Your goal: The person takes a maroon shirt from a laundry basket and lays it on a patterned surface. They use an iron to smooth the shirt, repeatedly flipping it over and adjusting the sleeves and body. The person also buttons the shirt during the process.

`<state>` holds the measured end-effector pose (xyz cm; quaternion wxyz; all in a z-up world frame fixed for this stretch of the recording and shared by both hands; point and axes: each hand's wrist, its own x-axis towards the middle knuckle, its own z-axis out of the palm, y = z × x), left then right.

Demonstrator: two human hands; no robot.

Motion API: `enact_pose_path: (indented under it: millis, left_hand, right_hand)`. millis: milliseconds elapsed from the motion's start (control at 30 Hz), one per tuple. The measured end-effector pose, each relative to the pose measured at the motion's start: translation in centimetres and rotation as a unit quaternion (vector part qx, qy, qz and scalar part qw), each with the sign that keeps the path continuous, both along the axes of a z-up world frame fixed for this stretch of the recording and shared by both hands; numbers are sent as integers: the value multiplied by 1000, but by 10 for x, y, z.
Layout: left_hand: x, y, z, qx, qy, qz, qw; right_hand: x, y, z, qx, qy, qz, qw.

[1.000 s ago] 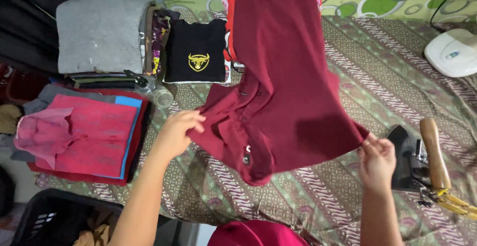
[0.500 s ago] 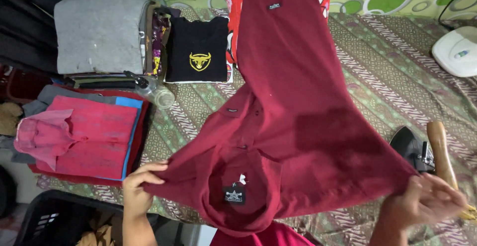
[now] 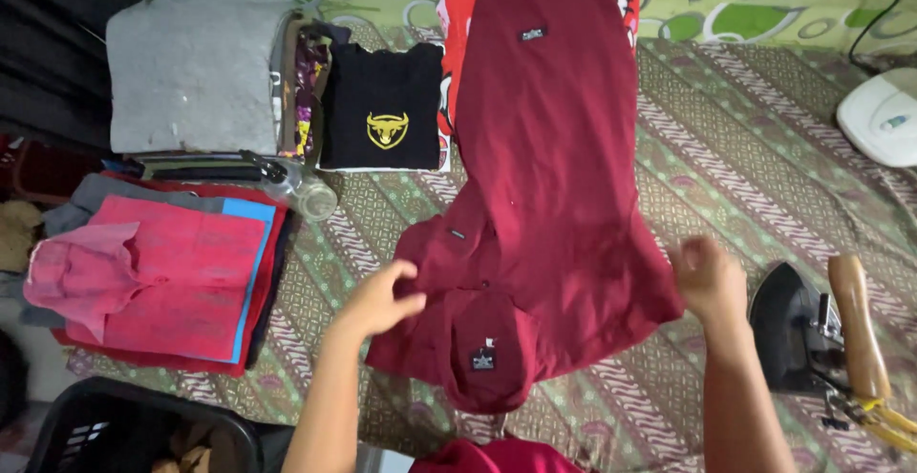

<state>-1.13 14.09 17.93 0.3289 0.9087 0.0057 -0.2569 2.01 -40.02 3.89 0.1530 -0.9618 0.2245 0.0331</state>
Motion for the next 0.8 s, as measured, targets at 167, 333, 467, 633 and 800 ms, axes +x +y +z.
enact_pose_path:
  millis: [167, 333, 467, 633, 800]
  left_hand:
    - [100, -46, -49, -110, -140, 81, 981]
    - [170, -104, -54, -278, -100, 184, 937]
    - [183, -121, -67, -341, -133, 208, 907]
    - [120, -116, -18, -348, -321, 101, 875]
    - [28, -99, 14, -302, -462, -22, 834]
  right_hand:
    - [126, 93, 124, 89, -352, 180, 914]
    - [233, 132, 156, 172, -302, 144, 927]
    - [273, 129, 125, 132, -293, 129, 938]
    - [180, 145, 177, 109, -501, 267, 816]
    - [22, 136, 207, 177, -599, 191, 757]
